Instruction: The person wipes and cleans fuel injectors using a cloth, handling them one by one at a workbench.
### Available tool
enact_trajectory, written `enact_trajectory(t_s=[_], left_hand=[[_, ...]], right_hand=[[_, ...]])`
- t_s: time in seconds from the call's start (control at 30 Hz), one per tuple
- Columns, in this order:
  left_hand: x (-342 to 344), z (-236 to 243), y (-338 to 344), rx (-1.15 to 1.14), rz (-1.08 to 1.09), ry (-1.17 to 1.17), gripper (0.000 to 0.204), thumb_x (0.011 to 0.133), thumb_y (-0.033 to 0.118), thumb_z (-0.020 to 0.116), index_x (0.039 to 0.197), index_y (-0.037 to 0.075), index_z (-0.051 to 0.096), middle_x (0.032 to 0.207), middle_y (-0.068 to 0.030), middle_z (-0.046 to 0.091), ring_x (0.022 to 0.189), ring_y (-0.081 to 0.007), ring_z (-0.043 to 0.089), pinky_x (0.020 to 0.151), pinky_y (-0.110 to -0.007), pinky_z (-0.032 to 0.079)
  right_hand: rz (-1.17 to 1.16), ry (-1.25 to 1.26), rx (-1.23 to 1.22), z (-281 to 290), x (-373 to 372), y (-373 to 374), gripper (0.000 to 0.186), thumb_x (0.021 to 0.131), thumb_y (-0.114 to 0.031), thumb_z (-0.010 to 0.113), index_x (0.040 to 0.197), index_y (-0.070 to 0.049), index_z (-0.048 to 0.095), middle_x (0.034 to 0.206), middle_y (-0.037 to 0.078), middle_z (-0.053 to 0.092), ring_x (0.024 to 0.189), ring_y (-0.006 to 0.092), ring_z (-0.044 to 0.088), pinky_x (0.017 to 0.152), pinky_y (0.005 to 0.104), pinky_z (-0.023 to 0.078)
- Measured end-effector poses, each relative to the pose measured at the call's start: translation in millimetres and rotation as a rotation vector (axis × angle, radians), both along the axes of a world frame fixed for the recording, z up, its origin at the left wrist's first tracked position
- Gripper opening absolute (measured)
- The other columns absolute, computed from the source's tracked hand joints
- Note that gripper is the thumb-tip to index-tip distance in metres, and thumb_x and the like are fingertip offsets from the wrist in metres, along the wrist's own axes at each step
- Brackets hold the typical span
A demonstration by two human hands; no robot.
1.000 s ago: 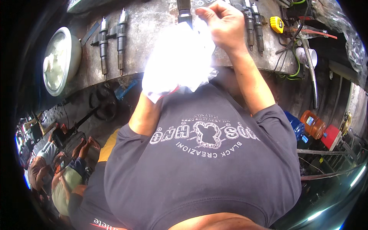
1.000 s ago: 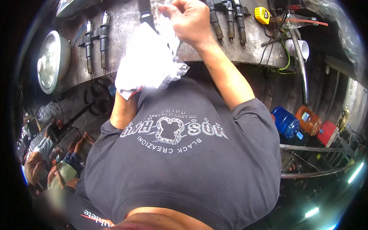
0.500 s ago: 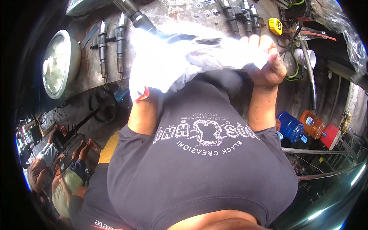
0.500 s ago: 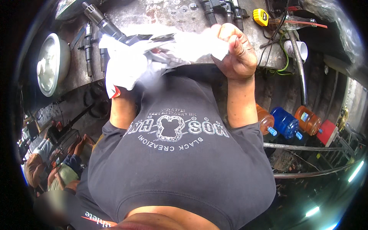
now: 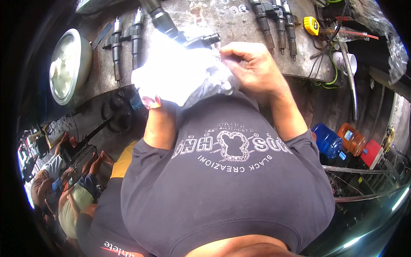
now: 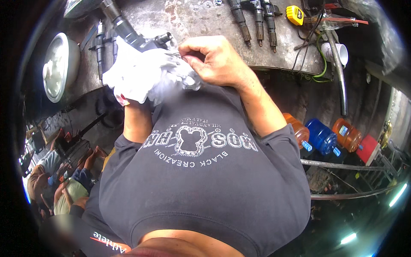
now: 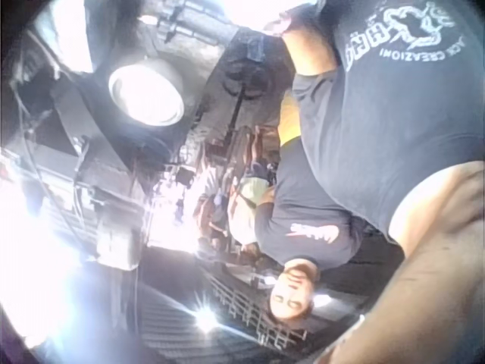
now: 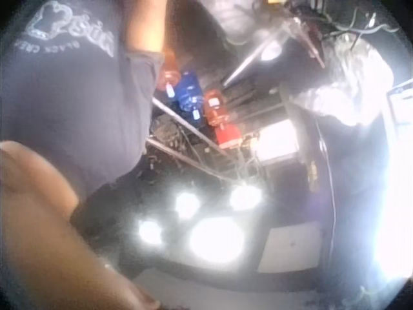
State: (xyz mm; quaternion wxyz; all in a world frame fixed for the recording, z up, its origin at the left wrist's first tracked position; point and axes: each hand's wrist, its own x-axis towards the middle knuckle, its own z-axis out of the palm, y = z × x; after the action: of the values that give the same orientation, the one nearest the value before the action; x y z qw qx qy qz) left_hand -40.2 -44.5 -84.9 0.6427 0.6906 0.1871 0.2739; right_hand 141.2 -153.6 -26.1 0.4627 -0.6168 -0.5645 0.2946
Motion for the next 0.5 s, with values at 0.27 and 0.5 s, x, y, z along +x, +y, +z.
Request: enact_trajectory(t_s=[0.27,0.5], left_hand=[[10,5,0,-0.001,0.039,-0.020,0.031,0.083,0.016,0.056,0.108,-0.003,0.054,0.095,-0.0132,0.059,0.084,-0.0228,0.059,0.074,-0.034,0.049],[25,13,-3,-0.021,0.024,-0.044,0.031,0.084,0.018,0.056,0.108,-0.002,0.054,0.092,-0.0125,0.059,0.082,-0.0235,0.058,0.073,-0.035,0.049]], right_hand=[[-0.005,0.401,-0.038,31,18,37,0.021,0.084,-0.013,0.062,0.099,0.000,0.059,0.088,0.004,0.062,0.084,0.0107,0.057,0.075,0.0235,0.046],[-0.165,0.738,-0.016,-10,20,33,0.023,0.088,-0.021,0.058,0.098,0.000,0.060,0.091,0.004,0.062,0.087,0.0103,0.056,0.079,0.0246,0.043]])
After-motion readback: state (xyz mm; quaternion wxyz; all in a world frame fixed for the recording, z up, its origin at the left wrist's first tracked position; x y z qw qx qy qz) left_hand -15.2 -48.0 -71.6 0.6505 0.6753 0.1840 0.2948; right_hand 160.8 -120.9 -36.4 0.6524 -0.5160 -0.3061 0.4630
